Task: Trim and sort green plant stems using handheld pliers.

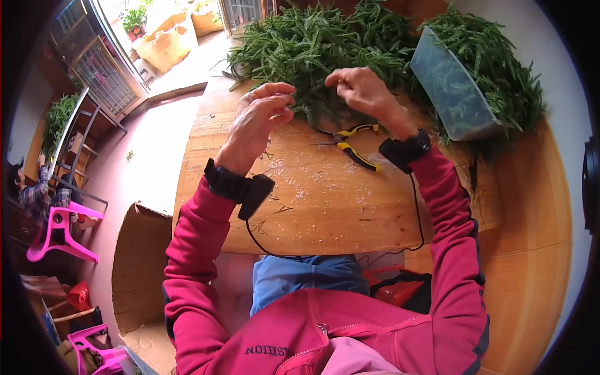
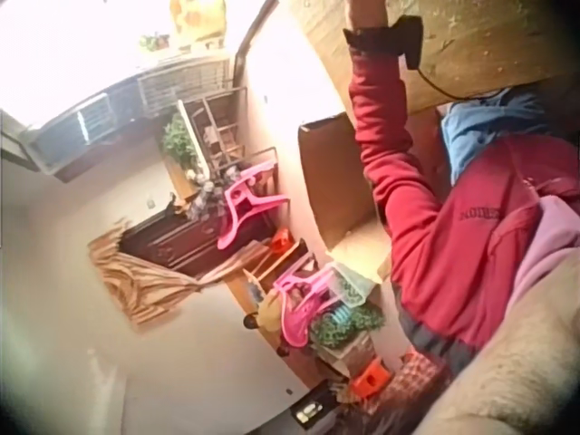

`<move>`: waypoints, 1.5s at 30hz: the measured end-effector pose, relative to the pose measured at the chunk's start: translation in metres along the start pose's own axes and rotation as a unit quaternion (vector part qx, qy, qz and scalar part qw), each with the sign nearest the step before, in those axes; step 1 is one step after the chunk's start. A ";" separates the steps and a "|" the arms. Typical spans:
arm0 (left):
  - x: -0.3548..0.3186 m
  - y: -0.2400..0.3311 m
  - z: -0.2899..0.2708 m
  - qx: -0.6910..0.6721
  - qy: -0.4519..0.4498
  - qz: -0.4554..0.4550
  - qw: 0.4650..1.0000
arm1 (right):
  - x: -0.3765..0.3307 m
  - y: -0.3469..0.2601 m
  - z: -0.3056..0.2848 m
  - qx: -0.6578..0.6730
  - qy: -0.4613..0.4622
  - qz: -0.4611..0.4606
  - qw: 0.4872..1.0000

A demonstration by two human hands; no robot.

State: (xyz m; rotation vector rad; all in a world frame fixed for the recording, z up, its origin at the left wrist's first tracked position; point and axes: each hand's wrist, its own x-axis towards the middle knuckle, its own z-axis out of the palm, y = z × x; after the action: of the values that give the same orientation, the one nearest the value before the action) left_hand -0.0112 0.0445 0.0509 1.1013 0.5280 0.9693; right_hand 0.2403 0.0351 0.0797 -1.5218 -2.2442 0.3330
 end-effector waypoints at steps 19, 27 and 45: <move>-0.001 -0.013 -0.021 0.008 0.043 0.025 0.999 | 0.009 -0.008 0.018 -0.017 -0.085 0.062 0.994; 0.002 -0.026 -0.028 0.009 0.107 0.077 0.991 | 0.004 -0.012 0.048 -0.005 0.035 -0.055 0.998; -0.012 -0.034 -0.016 0.049 0.002 0.088 0.995 | -0.025 -0.015 -0.042 0.404 0.233 0.073 0.881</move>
State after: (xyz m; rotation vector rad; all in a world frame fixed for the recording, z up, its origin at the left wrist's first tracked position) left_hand -0.0167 0.0379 0.0122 1.2495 0.4912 1.1092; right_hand 0.2553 0.0051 0.1179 -1.1344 -1.3414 0.7439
